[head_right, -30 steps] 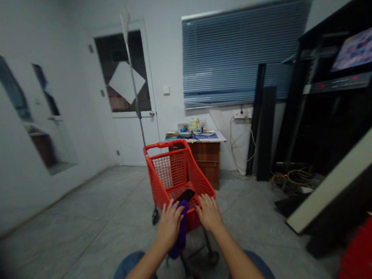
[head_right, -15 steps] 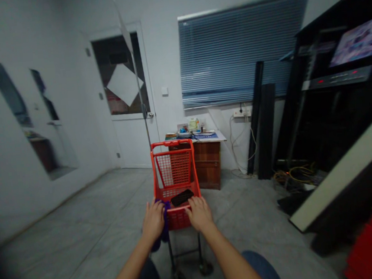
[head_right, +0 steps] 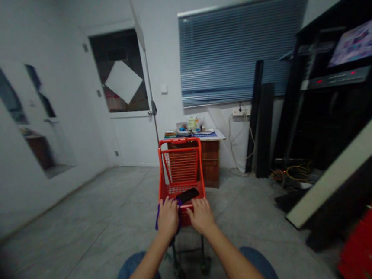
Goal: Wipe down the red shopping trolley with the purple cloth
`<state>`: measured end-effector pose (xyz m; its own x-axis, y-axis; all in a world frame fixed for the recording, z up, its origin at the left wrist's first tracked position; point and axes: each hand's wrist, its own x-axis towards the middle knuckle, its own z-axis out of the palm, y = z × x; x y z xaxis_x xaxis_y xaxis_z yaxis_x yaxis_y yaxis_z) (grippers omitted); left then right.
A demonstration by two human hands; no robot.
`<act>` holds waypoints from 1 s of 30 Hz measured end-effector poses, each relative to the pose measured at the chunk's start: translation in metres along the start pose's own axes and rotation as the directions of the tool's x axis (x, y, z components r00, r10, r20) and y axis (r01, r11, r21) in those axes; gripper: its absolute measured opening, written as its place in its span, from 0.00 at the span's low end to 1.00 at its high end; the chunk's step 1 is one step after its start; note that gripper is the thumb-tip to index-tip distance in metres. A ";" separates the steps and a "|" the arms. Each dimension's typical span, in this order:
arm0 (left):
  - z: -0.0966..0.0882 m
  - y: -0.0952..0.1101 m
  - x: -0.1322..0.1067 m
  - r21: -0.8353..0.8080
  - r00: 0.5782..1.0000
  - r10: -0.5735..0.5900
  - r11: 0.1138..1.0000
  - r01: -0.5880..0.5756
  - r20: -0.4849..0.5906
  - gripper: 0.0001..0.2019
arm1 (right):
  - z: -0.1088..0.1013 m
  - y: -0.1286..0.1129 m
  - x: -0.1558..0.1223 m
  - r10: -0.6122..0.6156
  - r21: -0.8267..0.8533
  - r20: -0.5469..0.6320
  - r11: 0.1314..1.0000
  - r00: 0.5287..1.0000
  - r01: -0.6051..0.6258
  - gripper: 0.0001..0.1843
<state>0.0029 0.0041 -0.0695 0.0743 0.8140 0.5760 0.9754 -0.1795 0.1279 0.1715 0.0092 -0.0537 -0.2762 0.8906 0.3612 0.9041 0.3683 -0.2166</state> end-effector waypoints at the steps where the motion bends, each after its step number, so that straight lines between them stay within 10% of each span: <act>1: -0.001 0.003 0.001 -0.009 1.000 0.020 1.000 -0.020 0.008 0.15 | -0.002 0.001 -0.002 -0.005 0.002 0.005 1.000 1.000 0.005 0.25; 10: -0.025 -0.053 0.001 -0.028 0.999 0.039 0.999 -0.038 0.038 0.17 | 0.007 -0.026 -0.018 -0.023 0.070 -0.032 0.997 0.999 0.025 0.25; 18: -0.007 -0.019 -0.013 -0.075 0.997 0.076 0.994 -0.073 0.030 0.17 | 0.012 -0.040 -0.011 -0.056 0.104 -0.003 0.993 0.998 0.056 0.27; 26: -0.012 -0.077 0.004 -0.041 0.998 0.023 0.999 -0.020 0.059 0.17 | 0.002 -0.013 -0.002 -0.106 0.092 0.051 0.991 0.993 0.101 0.27; 30: -0.009 -0.060 0.007 -0.040 0.998 0.041 0.998 -0.039 0.051 0.17 | 0.006 -0.013 -0.001 -0.095 0.116 0.035 0.989 0.995 0.090 0.27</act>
<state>-0.0565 0.0155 -0.0662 0.1248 0.8333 0.5385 0.9626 -0.2332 0.1378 0.1580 0.0050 -0.0563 -0.3718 0.8605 0.3482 0.8318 0.4754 -0.2866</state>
